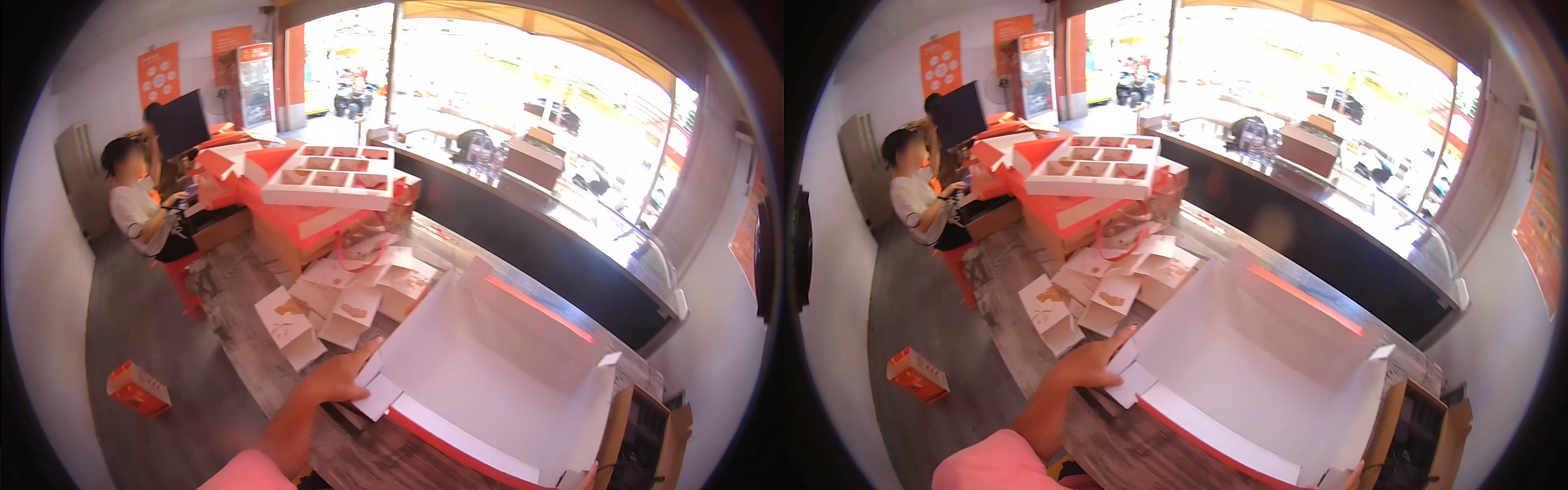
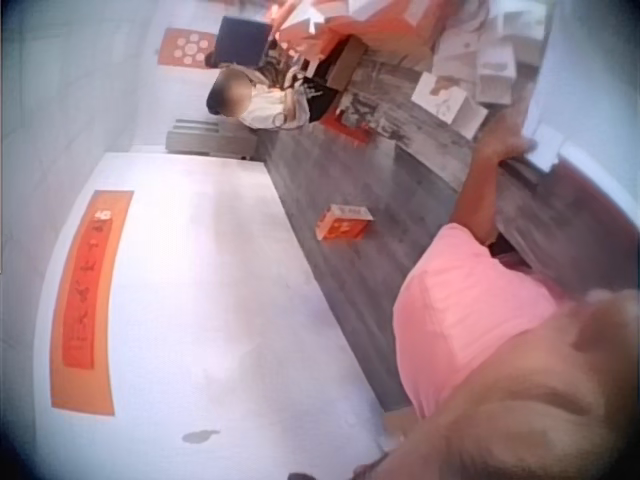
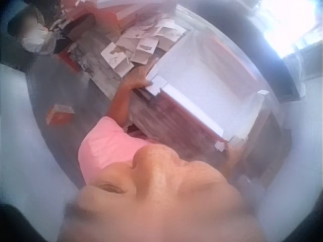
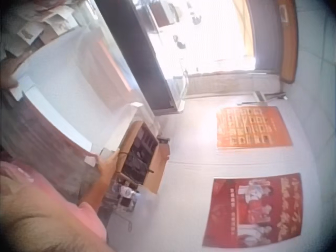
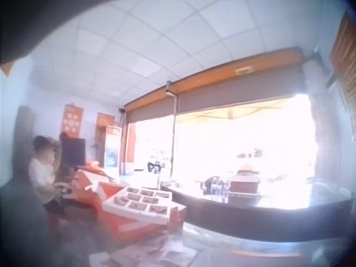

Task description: The person assembles a large red-bordered cardboard box by folding up the flaps and then places a white six-compartment insert and several small white pre-folded boxes into it.

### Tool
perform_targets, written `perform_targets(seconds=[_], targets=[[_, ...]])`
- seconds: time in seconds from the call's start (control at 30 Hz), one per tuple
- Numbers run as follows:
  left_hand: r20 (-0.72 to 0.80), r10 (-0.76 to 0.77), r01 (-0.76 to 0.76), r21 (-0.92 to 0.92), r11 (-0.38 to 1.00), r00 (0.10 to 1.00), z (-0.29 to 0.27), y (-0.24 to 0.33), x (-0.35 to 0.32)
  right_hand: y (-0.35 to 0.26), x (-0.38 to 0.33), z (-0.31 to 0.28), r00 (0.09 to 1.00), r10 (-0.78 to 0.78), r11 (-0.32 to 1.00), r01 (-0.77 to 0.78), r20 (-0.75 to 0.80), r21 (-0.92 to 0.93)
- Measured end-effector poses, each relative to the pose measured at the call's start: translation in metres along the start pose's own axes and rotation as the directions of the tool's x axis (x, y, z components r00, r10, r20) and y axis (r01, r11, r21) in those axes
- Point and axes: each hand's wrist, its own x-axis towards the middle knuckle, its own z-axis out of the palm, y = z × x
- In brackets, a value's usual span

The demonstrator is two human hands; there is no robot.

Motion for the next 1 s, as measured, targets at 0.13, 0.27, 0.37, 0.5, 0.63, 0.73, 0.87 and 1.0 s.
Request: perform_targets(seconds=[0.13, 0.27, 0.37, 0.5, 0.63, 0.73, 0.87, 1.0], targets=[[-0.023, -0.070, 0.071, 0.038, 0.997, 0.997, -0.006, 0.002, -0.004, -0.014, -0.005, 0.000, 0.995, 0.027, 0.998, -0.021, -0.100, 0.067], [-0.074, 0.018, -0.013, 0.068, 0.998, 0.997, -0.002, 0.001, -0.009, -0.002, 0.003, 0.004, 0.991, -0.009, 0.992, 0.026, -0.132, 0.122], [-0.132, 0.214, -0.202, 0.095, 0.975, 0.968, 0.016, -0.014, 0.010, 0.020, -0.001, 0.001, 0.996, -0.021, 1.000, 0.021, -0.085, 0.006], [-0.167, 0.167, -0.157, 0.073, 0.985, 0.972, 0.017, -0.029, 0.000, 0.060, 0.033, 0.021, 0.972, -0.187, 0.916, 0.224, 0.139, -0.333], [-0.135, 0.212, -0.209, 0.037, 0.977, 0.968, 0.023, -0.016, 0.028, 0.044, 0.028, 0.024, 0.952, -0.269, 0.942, 0.229, -0.145, -0.248], [-0.131, 0.214, -0.197, 0.126, 0.972, 0.968, 0.016, -0.035, 0.002, -0.028, 0.014, -0.002, 0.974, -0.060, 0.997, 0.069, -0.218, 0.034], [-0.124, 0.162, -0.143, 0.149, 0.978, 0.979, -0.005, -0.015, 0.016, -0.054, 0.030, 0.003, 0.975, -0.046, 0.998, 0.055, -0.215, 0.035], [-0.018, 0.077, -0.075, 0.101, 0.992, 0.997, 0.016, 0.000, 0.004, -0.042, 0.010, -0.020, 0.986, 0.071, 0.995, -0.060, -0.152, 0.076]])
